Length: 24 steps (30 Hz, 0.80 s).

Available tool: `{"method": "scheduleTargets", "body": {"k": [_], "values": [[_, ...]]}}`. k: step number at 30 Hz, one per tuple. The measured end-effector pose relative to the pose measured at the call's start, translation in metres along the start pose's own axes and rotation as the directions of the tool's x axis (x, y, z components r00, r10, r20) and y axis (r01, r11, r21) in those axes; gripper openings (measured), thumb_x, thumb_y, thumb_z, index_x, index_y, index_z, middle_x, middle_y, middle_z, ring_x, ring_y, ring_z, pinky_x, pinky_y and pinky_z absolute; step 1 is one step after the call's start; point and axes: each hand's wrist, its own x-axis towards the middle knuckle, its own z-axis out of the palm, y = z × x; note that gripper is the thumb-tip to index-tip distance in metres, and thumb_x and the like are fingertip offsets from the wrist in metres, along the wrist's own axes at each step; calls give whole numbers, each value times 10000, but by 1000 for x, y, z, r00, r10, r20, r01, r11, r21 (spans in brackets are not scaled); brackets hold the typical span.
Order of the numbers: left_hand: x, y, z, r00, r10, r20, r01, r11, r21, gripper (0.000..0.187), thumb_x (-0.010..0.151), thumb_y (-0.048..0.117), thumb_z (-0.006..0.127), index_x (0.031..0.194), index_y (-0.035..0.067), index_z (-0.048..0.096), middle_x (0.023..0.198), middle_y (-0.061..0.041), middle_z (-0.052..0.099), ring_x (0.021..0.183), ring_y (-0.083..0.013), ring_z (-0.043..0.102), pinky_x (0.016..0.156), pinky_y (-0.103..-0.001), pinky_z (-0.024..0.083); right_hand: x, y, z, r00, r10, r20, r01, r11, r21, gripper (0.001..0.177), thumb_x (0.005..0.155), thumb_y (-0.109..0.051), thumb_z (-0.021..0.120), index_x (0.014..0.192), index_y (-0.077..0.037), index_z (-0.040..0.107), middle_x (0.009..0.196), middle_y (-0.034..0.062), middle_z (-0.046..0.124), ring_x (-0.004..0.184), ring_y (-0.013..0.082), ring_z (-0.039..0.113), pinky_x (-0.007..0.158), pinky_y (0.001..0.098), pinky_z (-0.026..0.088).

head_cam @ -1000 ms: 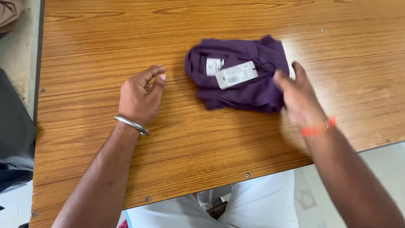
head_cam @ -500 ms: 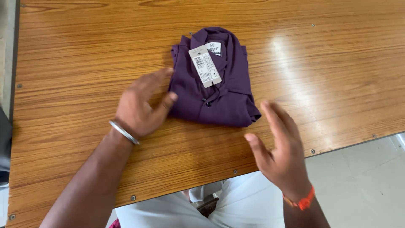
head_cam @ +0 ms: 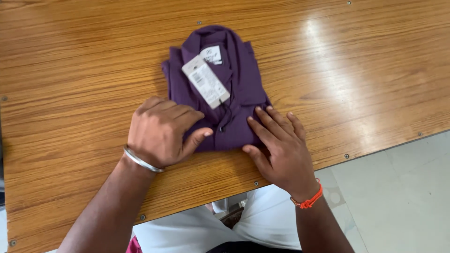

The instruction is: Folding a purple shirt and placing it inside a plastic bag.

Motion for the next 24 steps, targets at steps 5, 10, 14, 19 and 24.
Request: {"method": "scheduleTargets", "body": {"k": [5, 10, 14, 19, 24], "values": [[-3, -2, -2, 978, -127, -167, 100, 983, -156, 251, 1028, 344, 685, 970, 118, 779, 970, -64, 792, 872, -220, 754, 772, -412, 566, -3, 6, -2, 997, 17, -70, -4, 983, 183, 506, 991, -532, 612, 1232, -90, 659, 1322, 122, 657, 1287, 295, 599, 1131, 466, 415], [7, -4, -8, 902, -432, 21, 427, 883, -196, 410, 871, 344, 779, 1149, 50, 715, 948, -88, 739, 666, -222, 712, 551, -379, 569, 6, 4, -1, 987, 87, -135, -65, 985, 161, 691, 994, -549, 585, 1369, 31, 613, 1218, 200, 614, 1123, 349, 587, 1010, 445, 434], [4, -5, -9, 923, -384, -1, 375, 902, -212, 337, 853, 375, 780, 1023, 84, 766, 833, -53, 757, 619, -224, 697, 514, -374, 540, 3, 6, 0, 992, 121, -39, -113, 978, 173, 682, 960, -536, 612, 1339, 30, 645, 1032, 136, 662, 957, 280, 617, 898, 418, 460], [1, 0, -14, 876, -474, 92, 480, 874, -69, 453, 964, 444, 726, 683, 90, 755, 597, -60, 680, 475, -248, 624, 457, -400, 474, -14, 22, 6, 956, 275, -106, -197, 863, 465, 437, 1006, -379, 650, 1206, 5, 709, 729, 9, 627, 647, 115, 572, 618, 293, 452], [-5, 5, -12, 947, -272, -172, 224, 941, -252, 294, 969, 320, 735, 800, 82, 771, 680, -57, 700, 528, -223, 644, 460, -363, 475, -14, 20, 4, 915, 404, -16, -313, 733, 605, 314, 1007, -246, 659, 1160, 22, 716, 621, -19, 553, 534, 53, 468, 500, 234, 371]]}}
